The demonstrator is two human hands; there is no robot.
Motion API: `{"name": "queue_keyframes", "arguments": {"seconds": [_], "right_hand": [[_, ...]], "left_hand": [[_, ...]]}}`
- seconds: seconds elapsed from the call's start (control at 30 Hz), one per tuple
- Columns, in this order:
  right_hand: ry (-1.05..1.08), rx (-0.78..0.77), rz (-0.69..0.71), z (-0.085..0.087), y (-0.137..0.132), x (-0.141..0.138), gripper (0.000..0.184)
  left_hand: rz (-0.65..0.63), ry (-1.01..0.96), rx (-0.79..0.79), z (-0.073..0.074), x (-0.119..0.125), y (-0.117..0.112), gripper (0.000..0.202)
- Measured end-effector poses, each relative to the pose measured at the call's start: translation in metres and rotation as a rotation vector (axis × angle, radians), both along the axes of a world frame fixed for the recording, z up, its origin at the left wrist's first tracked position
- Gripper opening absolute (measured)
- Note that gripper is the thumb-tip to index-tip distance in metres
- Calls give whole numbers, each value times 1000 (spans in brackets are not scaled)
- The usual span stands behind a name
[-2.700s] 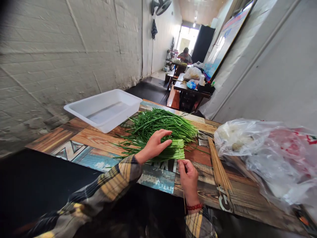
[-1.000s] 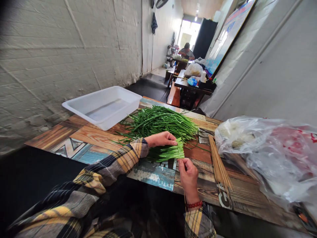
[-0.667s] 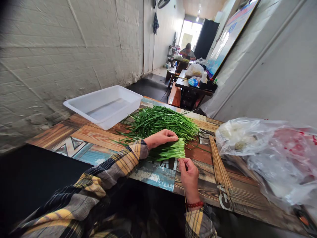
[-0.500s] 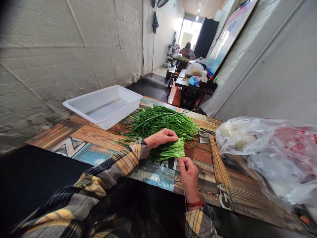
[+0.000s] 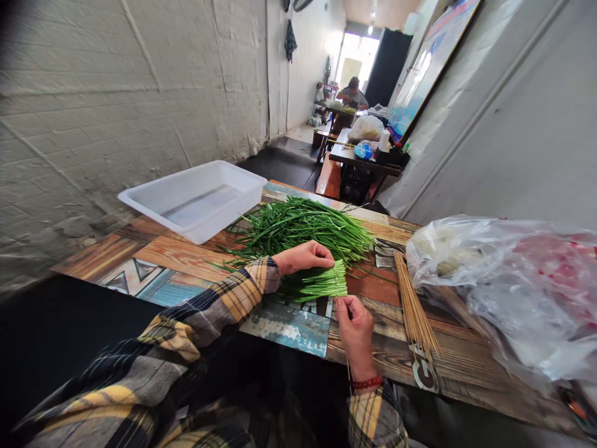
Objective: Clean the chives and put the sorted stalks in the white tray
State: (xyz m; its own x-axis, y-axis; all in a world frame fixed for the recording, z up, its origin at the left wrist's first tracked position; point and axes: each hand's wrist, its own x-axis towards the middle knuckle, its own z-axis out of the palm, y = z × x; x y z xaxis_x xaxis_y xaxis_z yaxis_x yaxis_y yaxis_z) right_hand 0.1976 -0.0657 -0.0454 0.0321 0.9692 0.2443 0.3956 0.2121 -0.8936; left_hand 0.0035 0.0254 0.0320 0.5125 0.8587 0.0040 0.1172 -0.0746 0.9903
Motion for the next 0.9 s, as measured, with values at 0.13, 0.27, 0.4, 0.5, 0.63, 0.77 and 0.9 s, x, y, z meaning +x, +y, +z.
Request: {"name": "queue_keyframes", "arguments": {"seconds": [0.13, 0.27, 0.4, 0.5, 0.63, 0.77, 0.9], "right_hand": [[32, -13, -1, 3, 1, -3, 44], [46, -30, 10, 5, 1, -5, 43], [38, -31, 18, 5, 1, -4, 41], [34, -40, 31, 3, 0, -3, 40], [23, -39, 26, 3, 1, -3, 41], [30, -2, 16, 6, 1, -6, 41], [74, 3, 23, 8, 1, -10, 41]], "left_hand": [[-20, -2, -4, 7, -3, 1, 31], [-27, -27, 75, 15, -3, 3, 39], [-83, 112, 163, 17, 2, 10, 38], [-137, 162, 201, 16, 6, 17, 34], [-170, 175, 205, 12, 10, 20, 31], [-116, 170, 183, 16, 11, 15, 28], [94, 82, 247, 31, -3, 5, 40]]}}
